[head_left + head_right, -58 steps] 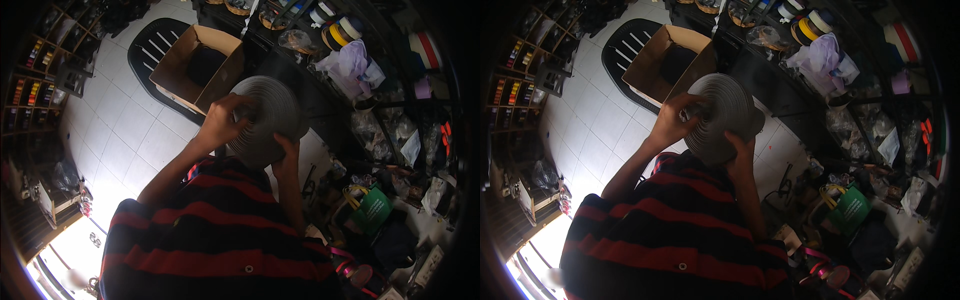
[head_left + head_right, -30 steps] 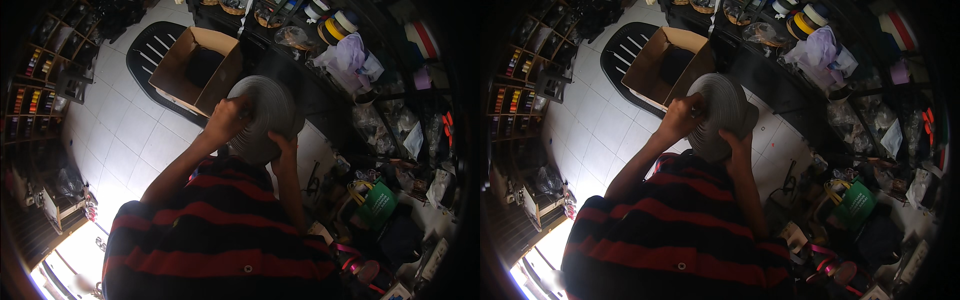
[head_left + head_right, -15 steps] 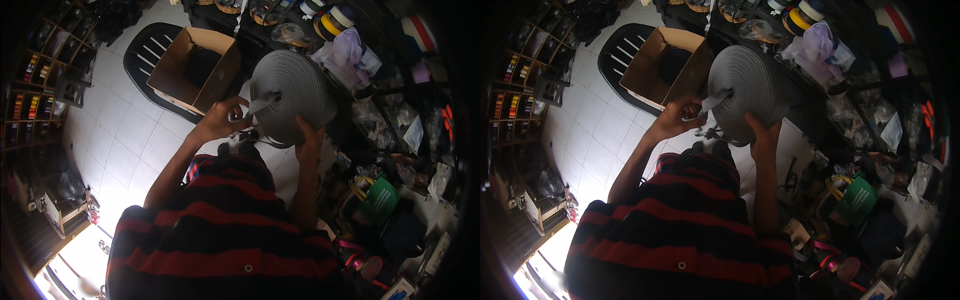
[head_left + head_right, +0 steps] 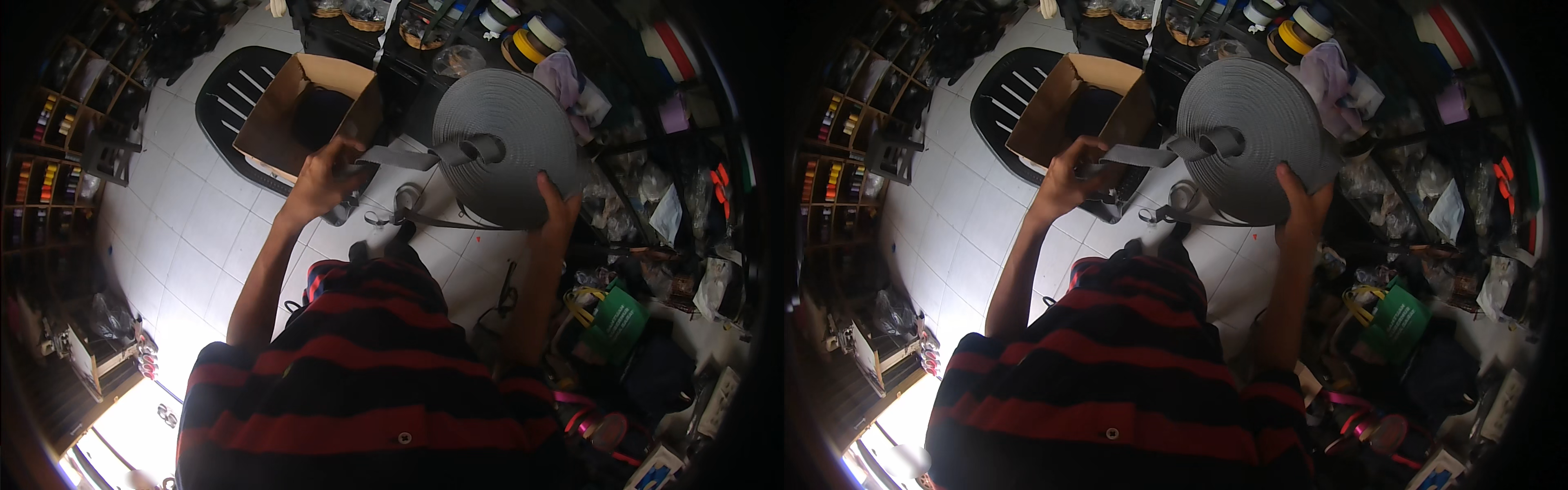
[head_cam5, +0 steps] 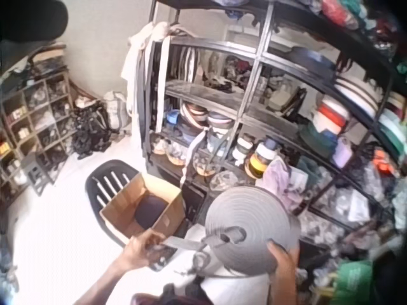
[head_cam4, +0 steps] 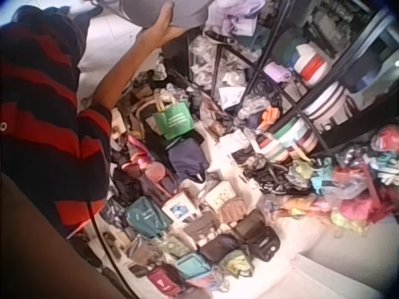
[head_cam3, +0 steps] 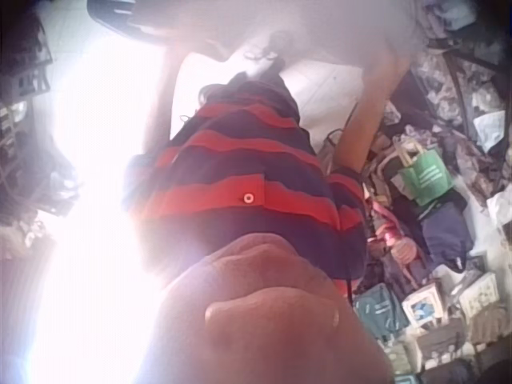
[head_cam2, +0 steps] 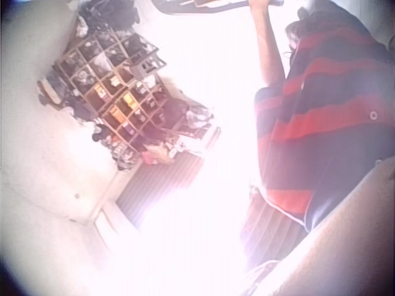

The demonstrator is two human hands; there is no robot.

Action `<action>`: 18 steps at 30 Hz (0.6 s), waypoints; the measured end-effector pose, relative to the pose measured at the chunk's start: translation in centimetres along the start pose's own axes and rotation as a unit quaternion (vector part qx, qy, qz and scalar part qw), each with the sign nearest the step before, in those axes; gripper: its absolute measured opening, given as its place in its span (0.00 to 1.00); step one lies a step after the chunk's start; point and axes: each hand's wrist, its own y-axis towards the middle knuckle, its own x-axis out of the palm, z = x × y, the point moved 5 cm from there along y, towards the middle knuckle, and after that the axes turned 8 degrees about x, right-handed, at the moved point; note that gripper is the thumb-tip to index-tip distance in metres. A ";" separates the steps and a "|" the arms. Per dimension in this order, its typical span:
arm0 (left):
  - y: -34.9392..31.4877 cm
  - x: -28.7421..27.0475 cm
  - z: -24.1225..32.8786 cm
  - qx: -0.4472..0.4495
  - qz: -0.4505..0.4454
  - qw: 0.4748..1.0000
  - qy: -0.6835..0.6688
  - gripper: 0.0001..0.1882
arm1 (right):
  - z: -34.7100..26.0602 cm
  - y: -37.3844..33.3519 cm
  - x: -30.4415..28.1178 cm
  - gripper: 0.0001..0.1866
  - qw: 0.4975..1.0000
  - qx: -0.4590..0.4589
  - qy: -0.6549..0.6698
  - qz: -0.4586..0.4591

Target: The person picks up and moves rolls of ribbon and webbing from a shelf and a box, handling the material ends by hand to check and secure them.

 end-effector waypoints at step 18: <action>-11.4 3.9 -14.5 -0.281 0.131 0.897 -0.316 0.37 | -1.8 -1.4 1.6 0.38 0.995 0.018 0.090 0.026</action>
